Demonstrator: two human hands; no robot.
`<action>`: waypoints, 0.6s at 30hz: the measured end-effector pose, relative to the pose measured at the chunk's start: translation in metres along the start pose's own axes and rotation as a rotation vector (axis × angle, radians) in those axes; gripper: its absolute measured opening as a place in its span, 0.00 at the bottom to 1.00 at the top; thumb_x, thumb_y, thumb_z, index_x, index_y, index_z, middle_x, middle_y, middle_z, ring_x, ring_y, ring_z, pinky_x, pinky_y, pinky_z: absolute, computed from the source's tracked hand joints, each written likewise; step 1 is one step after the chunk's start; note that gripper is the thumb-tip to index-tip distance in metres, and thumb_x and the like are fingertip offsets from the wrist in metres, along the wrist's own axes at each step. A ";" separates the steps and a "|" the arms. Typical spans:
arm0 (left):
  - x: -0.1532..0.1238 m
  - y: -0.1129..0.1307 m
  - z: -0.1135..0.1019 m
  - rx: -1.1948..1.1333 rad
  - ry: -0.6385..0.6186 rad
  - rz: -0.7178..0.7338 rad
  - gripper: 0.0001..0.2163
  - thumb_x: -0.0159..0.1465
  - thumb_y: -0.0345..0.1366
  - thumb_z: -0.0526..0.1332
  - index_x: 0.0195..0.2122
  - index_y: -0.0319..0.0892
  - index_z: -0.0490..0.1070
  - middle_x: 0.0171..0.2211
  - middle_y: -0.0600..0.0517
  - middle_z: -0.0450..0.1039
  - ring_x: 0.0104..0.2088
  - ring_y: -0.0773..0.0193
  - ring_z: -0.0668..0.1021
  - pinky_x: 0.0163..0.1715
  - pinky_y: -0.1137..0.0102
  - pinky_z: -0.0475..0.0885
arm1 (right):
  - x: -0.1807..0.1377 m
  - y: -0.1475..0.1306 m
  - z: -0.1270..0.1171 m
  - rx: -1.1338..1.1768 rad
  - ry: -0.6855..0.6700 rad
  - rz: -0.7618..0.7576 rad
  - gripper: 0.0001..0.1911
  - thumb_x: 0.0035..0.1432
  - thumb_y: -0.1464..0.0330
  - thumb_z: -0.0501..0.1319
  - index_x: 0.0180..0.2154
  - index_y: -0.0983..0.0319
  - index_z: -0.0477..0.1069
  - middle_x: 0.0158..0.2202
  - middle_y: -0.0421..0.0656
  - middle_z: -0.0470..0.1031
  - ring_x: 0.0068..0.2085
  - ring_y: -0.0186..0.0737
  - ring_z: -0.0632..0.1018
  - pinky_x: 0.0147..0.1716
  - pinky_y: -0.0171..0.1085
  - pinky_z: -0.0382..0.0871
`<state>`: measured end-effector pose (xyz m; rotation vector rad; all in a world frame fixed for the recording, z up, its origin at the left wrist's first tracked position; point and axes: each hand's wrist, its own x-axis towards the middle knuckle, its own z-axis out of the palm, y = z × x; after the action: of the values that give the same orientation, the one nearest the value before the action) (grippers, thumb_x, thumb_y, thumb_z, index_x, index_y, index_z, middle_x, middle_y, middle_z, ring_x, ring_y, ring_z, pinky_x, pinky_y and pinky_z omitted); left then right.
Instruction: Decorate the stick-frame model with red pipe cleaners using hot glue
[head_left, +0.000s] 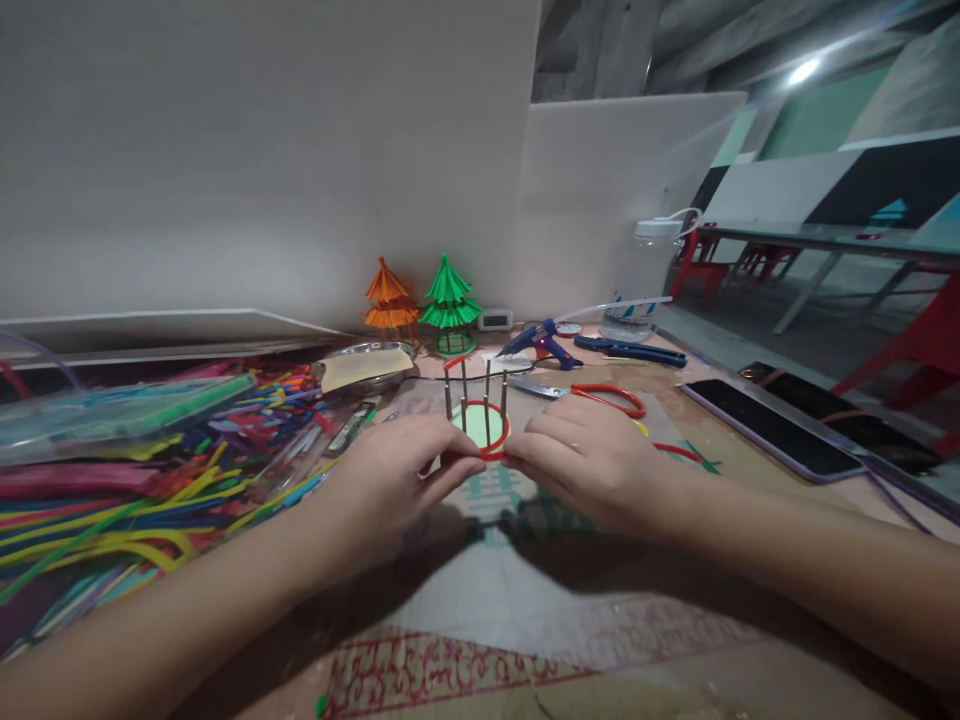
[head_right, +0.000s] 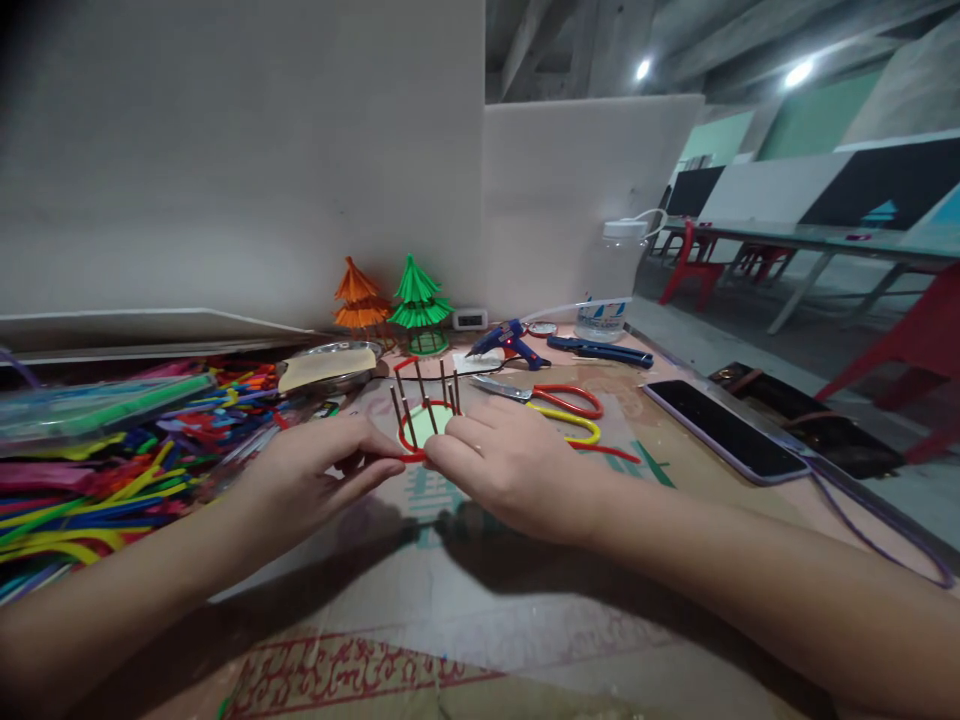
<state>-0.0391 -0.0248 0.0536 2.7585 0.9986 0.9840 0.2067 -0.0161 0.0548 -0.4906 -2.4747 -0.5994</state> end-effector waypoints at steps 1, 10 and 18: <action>0.000 -0.001 0.001 0.001 0.016 0.007 0.07 0.69 0.38 0.61 0.36 0.43 0.75 0.28 0.56 0.76 0.27 0.69 0.74 0.28 0.74 0.65 | 0.000 -0.001 0.000 -0.004 0.008 -0.002 0.10 0.68 0.72 0.55 0.37 0.66 0.74 0.28 0.43 0.71 0.30 0.40 0.66 0.30 0.40 0.56; -0.004 -0.005 -0.001 0.120 0.131 0.159 0.02 0.68 0.33 0.62 0.38 0.42 0.72 0.31 0.54 0.76 0.32 0.66 0.76 0.33 0.72 0.67 | 0.005 0.000 -0.003 0.000 0.081 0.052 0.13 0.69 0.71 0.54 0.30 0.63 0.70 0.25 0.41 0.70 0.27 0.36 0.66 0.28 0.37 0.54; 0.002 -0.004 -0.008 -0.083 0.115 0.063 0.04 0.67 0.32 0.64 0.33 0.42 0.72 0.28 0.57 0.74 0.28 0.70 0.74 0.29 0.75 0.66 | 0.004 0.002 -0.005 -0.032 0.094 0.028 0.11 0.68 0.72 0.55 0.31 0.63 0.70 0.25 0.41 0.71 0.29 0.37 0.67 0.29 0.38 0.56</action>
<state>-0.0449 -0.0218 0.0598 2.7077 0.8680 1.1775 0.2071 -0.0163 0.0615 -0.4974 -2.3691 -0.6374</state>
